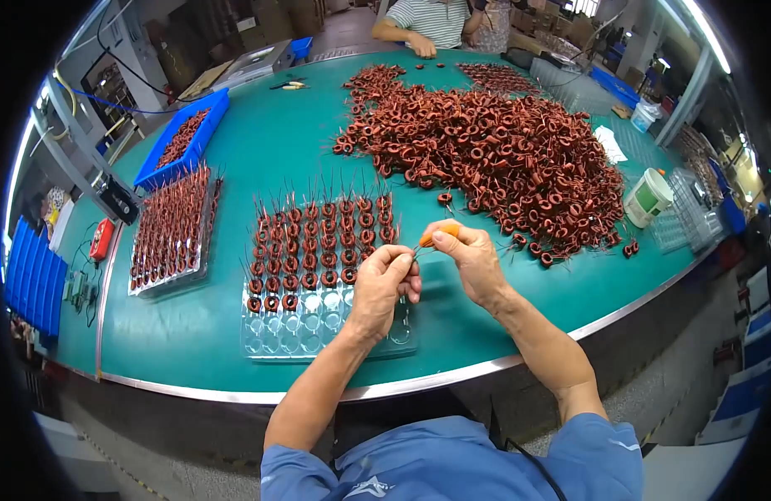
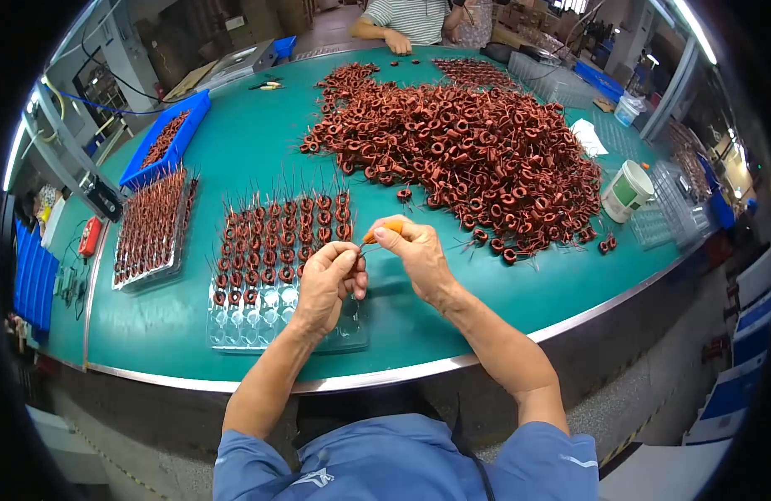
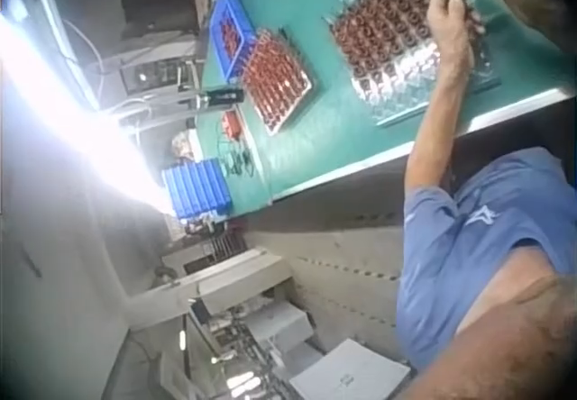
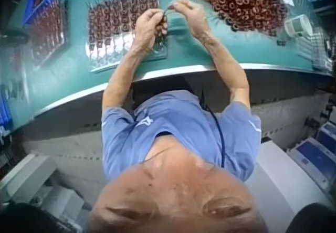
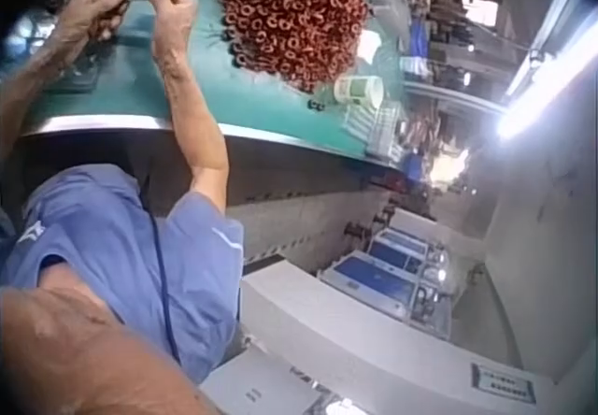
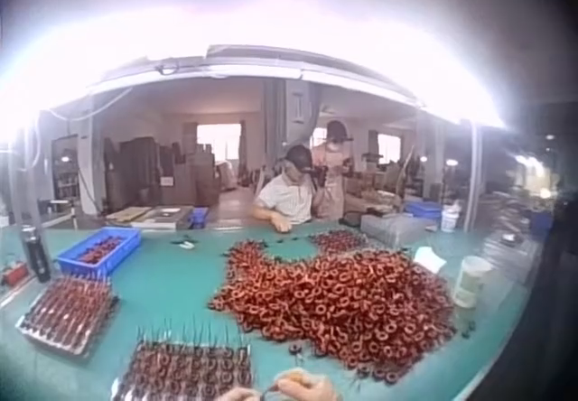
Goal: Inspecting and placing copper wire coils into a plastic tray on a factory assembly line.
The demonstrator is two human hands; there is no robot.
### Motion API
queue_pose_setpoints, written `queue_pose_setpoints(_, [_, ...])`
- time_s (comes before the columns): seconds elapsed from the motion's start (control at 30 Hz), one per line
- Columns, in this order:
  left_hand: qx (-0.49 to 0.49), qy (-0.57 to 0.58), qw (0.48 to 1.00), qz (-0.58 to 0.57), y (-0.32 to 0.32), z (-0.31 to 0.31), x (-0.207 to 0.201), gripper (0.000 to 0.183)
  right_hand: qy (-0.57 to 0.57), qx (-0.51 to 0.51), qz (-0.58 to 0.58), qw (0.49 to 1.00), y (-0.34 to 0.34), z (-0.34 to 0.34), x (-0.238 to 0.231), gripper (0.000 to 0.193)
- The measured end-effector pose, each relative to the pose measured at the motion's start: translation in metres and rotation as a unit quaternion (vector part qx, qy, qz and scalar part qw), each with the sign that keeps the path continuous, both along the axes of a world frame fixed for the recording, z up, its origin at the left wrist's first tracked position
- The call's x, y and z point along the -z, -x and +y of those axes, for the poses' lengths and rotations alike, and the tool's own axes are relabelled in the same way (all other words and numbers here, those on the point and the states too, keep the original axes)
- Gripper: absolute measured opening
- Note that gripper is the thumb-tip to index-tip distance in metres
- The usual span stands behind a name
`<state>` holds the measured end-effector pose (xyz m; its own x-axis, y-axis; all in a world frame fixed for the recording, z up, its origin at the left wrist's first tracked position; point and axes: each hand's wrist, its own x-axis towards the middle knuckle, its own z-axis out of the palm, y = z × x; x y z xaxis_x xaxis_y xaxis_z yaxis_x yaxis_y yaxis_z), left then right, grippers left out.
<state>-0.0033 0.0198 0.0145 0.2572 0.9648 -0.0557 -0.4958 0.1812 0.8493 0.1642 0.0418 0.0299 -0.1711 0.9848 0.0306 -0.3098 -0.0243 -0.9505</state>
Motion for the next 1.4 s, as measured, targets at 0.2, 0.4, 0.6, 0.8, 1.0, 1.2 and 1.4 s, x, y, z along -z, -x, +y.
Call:
queue_pose_setpoints(0.2, [-0.023,-0.005,1.000,0.015,0.003,-0.007,-0.006,0.015,-0.145,0.038,-0.156,0.976,-0.001,-0.002,-0.004,0.017])
queue_pose_setpoints(0.4, [0.000,-0.078,0.996,-0.034,0.004,-0.008,-0.004,0.018,0.013,-0.023,0.048,0.998,0.003,0.007,0.000,0.018])
queue_pose_setpoints(0.6, [0.005,-0.080,0.996,0.031,0.012,-0.004,0.000,0.027,0.027,0.001,-0.066,0.997,-0.001,0.007,-0.003,0.042])
queue_pose_setpoints(0.8, [-0.017,-0.097,0.994,0.044,0.010,-0.003,-0.001,0.028,-0.023,-0.089,-0.182,0.979,-0.004,0.003,-0.003,0.036])
queue_pose_setpoints(1.0, [-0.056,-0.166,0.963,0.203,0.015,-0.003,0.001,0.025,-0.108,0.010,-0.191,0.976,0.017,-0.006,0.004,0.034])
queue_pose_setpoints(1.2, [-0.074,-0.171,0.962,0.198,0.004,-0.004,-0.001,0.023,0.027,-0.030,-0.058,0.997,0.003,0.008,0.003,0.033])
queue_pose_setpoints(1.4, [-0.039,-0.136,0.976,0.165,0.017,-0.003,0.004,0.024,-0.004,-0.017,-0.116,0.993,0.009,0.007,0.006,0.030])
